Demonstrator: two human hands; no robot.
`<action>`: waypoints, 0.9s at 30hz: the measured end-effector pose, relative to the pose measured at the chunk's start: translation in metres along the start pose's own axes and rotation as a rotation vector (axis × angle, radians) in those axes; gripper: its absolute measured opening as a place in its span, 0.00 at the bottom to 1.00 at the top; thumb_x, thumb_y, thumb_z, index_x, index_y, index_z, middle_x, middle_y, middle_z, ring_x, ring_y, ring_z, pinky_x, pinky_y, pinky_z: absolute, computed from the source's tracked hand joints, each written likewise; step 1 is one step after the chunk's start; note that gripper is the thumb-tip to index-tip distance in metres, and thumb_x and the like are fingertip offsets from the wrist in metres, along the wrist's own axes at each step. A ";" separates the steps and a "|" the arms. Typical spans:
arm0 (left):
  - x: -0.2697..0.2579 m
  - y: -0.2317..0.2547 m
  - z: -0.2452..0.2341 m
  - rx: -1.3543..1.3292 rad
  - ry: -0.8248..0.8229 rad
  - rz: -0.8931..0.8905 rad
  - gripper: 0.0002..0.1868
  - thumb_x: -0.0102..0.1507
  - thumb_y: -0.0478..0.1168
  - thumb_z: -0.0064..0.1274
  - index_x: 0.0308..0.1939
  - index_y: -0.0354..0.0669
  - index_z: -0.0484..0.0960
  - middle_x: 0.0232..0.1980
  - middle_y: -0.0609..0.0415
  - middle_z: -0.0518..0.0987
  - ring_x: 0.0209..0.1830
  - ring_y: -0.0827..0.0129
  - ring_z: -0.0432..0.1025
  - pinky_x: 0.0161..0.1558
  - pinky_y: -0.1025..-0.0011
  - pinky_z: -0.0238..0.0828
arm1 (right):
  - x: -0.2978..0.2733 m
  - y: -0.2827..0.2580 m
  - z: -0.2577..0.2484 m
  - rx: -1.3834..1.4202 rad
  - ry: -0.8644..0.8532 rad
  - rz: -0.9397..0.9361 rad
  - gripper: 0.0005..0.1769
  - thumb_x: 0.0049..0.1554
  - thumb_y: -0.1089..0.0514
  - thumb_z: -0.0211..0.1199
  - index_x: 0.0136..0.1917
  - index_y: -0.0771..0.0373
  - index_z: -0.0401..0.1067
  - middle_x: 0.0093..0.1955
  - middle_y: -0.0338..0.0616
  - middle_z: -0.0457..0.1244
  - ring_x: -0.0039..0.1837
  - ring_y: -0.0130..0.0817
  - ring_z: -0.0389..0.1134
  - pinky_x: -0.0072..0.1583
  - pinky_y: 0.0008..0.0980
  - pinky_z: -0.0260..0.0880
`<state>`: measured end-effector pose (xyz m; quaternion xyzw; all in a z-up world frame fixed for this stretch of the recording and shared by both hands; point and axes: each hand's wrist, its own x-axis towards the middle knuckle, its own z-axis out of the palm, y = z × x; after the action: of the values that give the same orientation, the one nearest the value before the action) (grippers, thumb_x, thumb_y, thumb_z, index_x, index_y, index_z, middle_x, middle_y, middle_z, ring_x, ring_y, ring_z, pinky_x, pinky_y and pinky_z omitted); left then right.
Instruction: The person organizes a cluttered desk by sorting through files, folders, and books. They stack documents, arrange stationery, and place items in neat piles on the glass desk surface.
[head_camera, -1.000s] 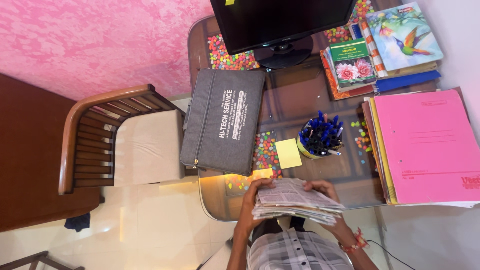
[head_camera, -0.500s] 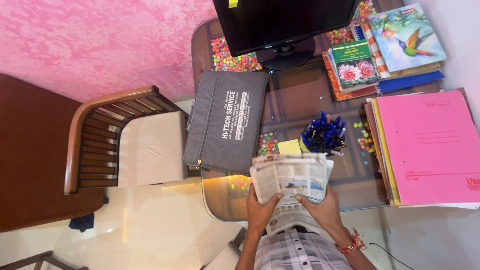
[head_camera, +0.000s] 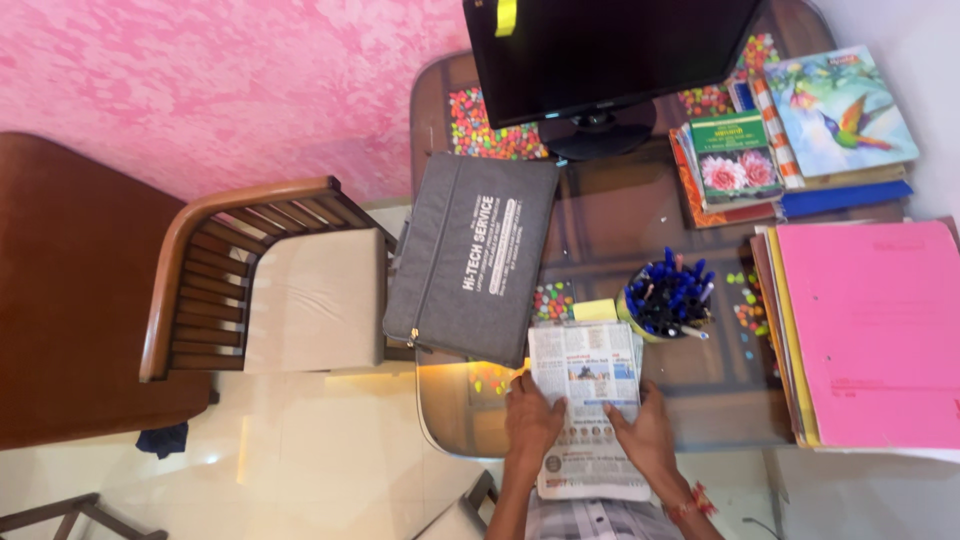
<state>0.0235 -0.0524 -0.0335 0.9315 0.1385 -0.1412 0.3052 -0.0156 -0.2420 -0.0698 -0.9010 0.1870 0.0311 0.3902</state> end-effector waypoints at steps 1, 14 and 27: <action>0.000 0.003 -0.018 -0.022 -0.037 -0.062 0.35 0.58 0.47 0.64 0.63 0.35 0.70 0.60 0.37 0.76 0.57 0.42 0.72 0.56 0.55 0.69 | -0.005 -0.003 -0.005 -0.100 0.079 -0.076 0.47 0.47 0.49 0.74 0.69 0.77 0.57 0.62 0.68 0.62 0.62 0.62 0.66 0.62 0.48 0.67; 0.196 -0.165 -0.154 -0.248 0.553 0.106 0.37 0.59 0.48 0.64 0.66 0.33 0.69 0.64 0.31 0.70 0.65 0.38 0.65 0.63 0.52 0.61 | 0.124 -0.130 0.101 0.199 -0.185 -0.139 0.46 0.53 0.51 0.73 0.74 0.74 0.54 0.67 0.63 0.62 0.67 0.51 0.67 0.64 0.42 0.70; 0.200 -0.100 -0.140 -0.633 0.430 -0.441 0.26 0.63 0.39 0.55 0.66 0.45 0.77 0.56 0.36 0.82 0.49 0.36 0.77 0.51 0.51 0.72 | 0.197 -0.193 0.134 0.053 -0.102 0.041 0.51 0.45 0.60 0.75 0.78 0.67 0.56 0.66 0.64 0.65 0.67 0.51 0.68 0.67 0.39 0.68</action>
<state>0.1980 0.1446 -0.0473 0.7485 0.4307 0.0437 0.5023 0.2493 -0.0872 -0.0698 -0.8836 0.1861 0.0798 0.4222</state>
